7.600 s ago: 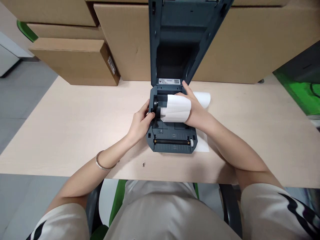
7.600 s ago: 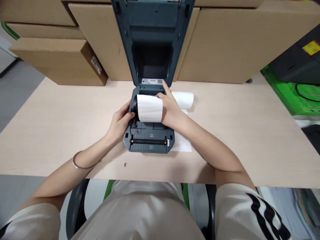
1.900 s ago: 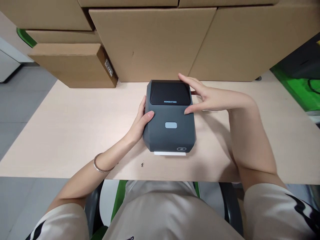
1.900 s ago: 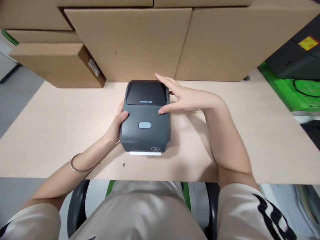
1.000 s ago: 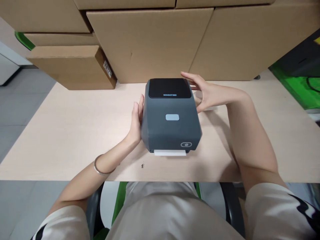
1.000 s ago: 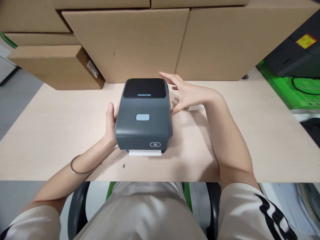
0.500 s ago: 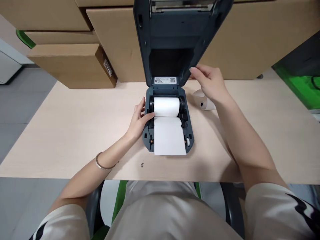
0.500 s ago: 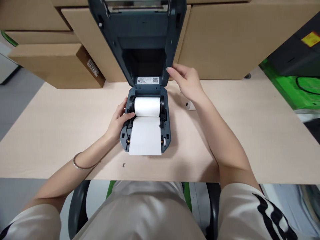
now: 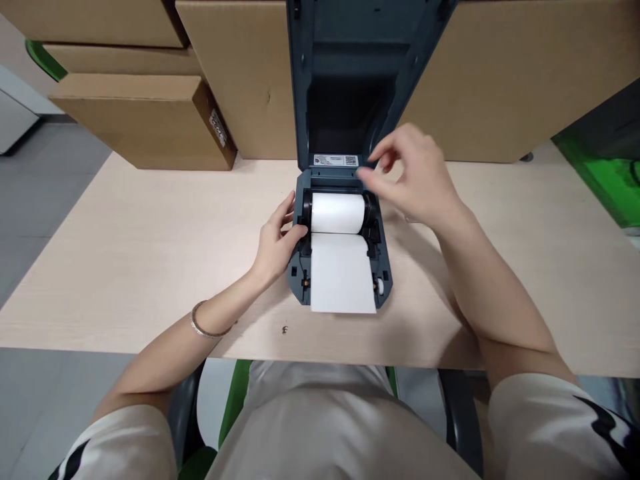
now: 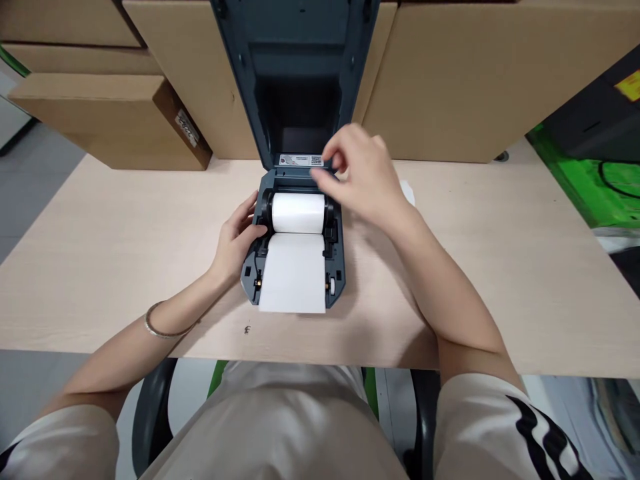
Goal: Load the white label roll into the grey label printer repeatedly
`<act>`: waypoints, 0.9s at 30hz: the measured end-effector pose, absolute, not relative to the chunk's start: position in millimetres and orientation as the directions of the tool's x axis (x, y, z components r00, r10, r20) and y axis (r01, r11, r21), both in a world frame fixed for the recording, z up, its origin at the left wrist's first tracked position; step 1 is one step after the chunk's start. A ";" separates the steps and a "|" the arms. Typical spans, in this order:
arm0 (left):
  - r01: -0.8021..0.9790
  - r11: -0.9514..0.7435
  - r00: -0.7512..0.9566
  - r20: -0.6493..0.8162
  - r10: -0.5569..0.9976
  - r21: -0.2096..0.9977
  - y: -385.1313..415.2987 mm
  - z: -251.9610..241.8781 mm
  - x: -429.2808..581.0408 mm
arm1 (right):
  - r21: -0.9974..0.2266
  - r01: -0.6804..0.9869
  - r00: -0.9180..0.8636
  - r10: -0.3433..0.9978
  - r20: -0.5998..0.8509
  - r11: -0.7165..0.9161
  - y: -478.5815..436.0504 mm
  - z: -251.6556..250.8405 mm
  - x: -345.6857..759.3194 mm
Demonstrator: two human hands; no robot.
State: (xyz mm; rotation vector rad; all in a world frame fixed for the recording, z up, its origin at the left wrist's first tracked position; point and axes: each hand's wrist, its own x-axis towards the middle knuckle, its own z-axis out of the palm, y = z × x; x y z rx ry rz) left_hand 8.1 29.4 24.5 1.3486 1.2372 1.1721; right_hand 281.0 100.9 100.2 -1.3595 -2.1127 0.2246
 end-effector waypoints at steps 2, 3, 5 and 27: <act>0.120 -0.067 0.045 0.062 0.997 0.991 28.1 28.0 9.1 | -0.338 0.748 -0.491 0.819 0.297 0.571 86.5 102.8 268.0; 0.125 -0.068 0.046 0.063 0.997 0.990 27.6 29.5 9.5 | -0.293 0.732 -0.557 0.788 0.264 0.615 81.8 101.3 261.7; 0.132 -0.069 0.036 0.065 0.997 0.989 27.0 31.4 9.9 | -0.227 0.708 -0.628 0.743 0.231 0.669 77.9 94.6 251.7; 0.140 -0.110 0.083 0.099 0.992 0.984 28.1 32.8 8.1 | -0.334 0.753 -0.448 0.814 0.370 0.567 44.1 168.5 301.8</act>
